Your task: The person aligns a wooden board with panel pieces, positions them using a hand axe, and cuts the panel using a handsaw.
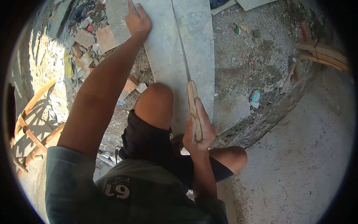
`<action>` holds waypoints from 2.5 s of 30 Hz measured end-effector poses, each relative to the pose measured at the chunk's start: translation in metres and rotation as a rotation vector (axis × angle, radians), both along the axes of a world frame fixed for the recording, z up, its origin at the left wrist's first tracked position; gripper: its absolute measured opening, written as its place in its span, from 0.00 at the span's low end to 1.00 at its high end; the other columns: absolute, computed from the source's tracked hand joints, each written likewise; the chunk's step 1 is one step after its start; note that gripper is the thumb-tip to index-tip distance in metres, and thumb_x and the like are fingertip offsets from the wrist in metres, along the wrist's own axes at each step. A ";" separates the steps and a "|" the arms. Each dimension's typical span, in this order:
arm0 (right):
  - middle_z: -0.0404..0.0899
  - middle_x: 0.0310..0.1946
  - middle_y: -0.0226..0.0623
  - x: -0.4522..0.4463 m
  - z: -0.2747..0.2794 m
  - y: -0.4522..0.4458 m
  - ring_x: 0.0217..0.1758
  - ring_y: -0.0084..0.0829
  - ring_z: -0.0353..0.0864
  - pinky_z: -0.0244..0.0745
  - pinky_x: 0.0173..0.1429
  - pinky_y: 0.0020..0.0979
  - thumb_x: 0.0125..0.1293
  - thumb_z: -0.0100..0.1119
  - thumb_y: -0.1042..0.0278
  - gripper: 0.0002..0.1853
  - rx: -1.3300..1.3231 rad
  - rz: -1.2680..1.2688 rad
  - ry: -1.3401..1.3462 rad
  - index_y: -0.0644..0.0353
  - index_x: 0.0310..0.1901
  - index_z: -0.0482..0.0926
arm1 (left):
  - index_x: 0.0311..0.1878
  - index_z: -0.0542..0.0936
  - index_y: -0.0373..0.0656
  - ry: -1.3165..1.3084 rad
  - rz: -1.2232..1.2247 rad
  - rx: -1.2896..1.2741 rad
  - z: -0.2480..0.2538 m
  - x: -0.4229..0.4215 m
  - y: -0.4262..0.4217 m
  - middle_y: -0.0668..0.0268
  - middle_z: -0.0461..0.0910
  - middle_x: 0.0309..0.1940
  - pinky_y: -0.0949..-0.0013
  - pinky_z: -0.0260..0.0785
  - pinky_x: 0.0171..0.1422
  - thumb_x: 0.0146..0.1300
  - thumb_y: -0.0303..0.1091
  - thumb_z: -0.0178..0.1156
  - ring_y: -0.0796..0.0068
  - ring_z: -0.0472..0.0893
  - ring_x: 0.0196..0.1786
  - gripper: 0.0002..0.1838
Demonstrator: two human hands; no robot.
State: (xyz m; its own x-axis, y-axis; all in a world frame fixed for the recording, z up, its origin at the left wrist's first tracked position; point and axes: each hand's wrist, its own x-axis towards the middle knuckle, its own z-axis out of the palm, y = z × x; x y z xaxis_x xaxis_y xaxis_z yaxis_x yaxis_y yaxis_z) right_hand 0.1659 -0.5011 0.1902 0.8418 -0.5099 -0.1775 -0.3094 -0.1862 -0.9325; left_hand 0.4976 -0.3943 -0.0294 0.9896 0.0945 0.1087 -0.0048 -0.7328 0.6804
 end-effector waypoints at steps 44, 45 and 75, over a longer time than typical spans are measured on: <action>0.70 0.14 0.35 -0.032 -0.020 -0.004 0.18 0.17 0.72 0.65 0.23 0.25 0.67 0.66 0.77 0.11 -0.102 0.029 0.057 0.68 0.29 0.75 | 0.81 0.60 0.35 -0.002 0.017 -0.023 0.001 -0.002 -0.001 0.34 0.80 0.60 0.46 0.70 0.70 0.81 0.38 0.44 0.35 0.79 0.62 0.30; 0.71 0.15 0.36 -0.032 -0.020 -0.006 0.19 0.17 0.73 0.65 0.23 0.25 0.67 0.66 0.77 0.10 -0.116 0.035 0.050 0.69 0.29 0.76 | 0.81 0.60 0.35 -0.031 0.010 -0.036 0.001 0.001 0.000 0.34 0.80 0.59 0.47 0.70 0.70 0.81 0.37 0.44 0.35 0.80 0.62 0.30; 0.73 0.16 0.37 -0.049 -0.022 -0.002 0.19 0.22 0.76 0.71 0.26 0.28 0.67 0.66 0.77 0.08 -0.134 0.020 0.021 0.69 0.32 0.78 | 0.80 0.62 0.33 -0.040 0.012 -0.049 -0.004 -0.002 0.002 0.34 0.81 0.57 0.45 0.71 0.70 0.80 0.37 0.44 0.34 0.80 0.61 0.30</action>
State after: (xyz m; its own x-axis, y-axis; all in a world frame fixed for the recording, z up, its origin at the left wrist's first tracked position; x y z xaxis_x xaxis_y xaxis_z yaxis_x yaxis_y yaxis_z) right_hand 0.1165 -0.5034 0.1682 0.8490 -0.5130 -0.1266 -0.3233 -0.3150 -0.8923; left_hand 0.4958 -0.3924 -0.0333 0.9832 0.1128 0.1436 -0.0242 -0.6987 0.7150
